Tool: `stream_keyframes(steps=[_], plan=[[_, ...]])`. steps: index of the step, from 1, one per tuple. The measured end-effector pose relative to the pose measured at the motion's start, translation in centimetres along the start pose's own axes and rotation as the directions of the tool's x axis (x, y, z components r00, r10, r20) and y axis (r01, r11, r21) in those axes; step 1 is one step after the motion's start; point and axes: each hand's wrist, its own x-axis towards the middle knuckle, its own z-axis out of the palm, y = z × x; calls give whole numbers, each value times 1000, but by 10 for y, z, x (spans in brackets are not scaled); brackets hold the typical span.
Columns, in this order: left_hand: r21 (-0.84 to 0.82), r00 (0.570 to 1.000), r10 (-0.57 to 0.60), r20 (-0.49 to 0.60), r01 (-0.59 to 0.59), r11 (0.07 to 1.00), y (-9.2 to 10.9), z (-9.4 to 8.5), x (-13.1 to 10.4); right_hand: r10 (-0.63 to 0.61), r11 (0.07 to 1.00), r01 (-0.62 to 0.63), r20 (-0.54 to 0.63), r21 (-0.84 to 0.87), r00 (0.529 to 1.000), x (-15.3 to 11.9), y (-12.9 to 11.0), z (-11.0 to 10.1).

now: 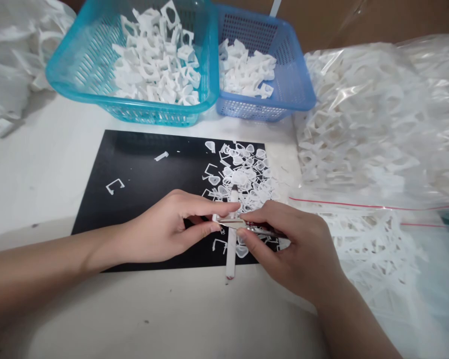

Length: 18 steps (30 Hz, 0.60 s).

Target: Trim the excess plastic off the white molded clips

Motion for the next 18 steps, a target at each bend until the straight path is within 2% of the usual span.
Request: stream_keyframes(steps=[5,18], plan=[[17,1000,13,1,-13,1000,1,0,1,-4,999,4,0,-50,1000,-2,0,1],[5,1000,9,-3,-9,1000,0,1,1,-18,1000,18,-6,-12,1000,-3,2,3]])
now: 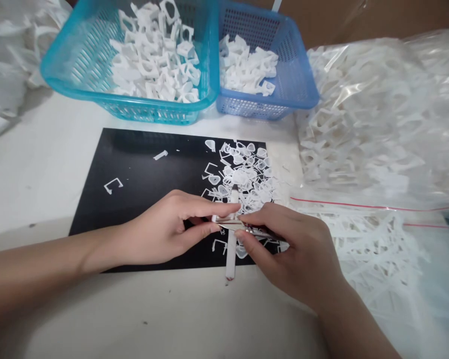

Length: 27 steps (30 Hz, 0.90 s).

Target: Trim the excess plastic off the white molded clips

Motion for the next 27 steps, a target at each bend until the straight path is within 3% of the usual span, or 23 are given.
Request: stream_keyframes(steps=[27], plan=[[11,1000,-25,10,25,1000,2,0,-1,46,999,-46,35,7,998,3,-3,-3]])
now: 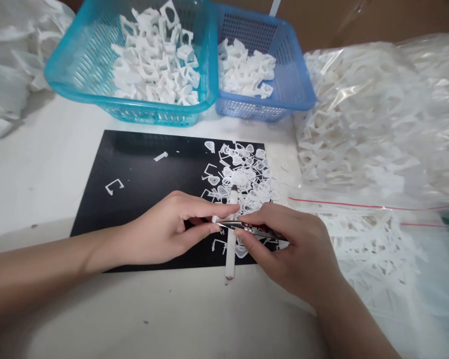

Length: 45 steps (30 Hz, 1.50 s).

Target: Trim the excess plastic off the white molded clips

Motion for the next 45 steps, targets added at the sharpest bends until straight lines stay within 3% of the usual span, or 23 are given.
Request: stream_keyframes(steps=[14,45], plan=[[3,1000,15,-18,-15,1000,0,0,2,-23,999,20,-60,-48,998,0,2,-7],[32,995,20,-93,-17,999,-3,2,-5,42,998,-42,1,47,999,0,2,4]])
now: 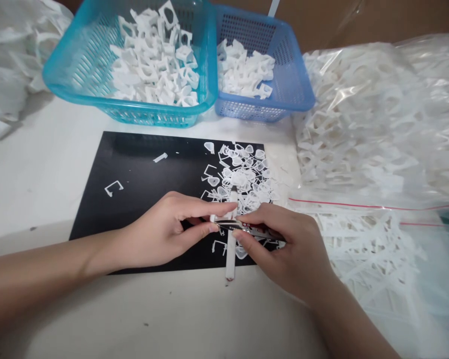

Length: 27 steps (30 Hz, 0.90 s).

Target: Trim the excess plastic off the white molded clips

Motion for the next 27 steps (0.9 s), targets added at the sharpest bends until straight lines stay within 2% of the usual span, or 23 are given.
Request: stream_keyframes(steps=[8,27], plan=[[9,1000,-19,4,19,1000,-3,1,0,-1,1000,1,-26,15,1000,-1,1,3],[-9,1000,26,5,-26,1000,-3,0,0,27,999,-27,-17,33,999,-1,2,1]])
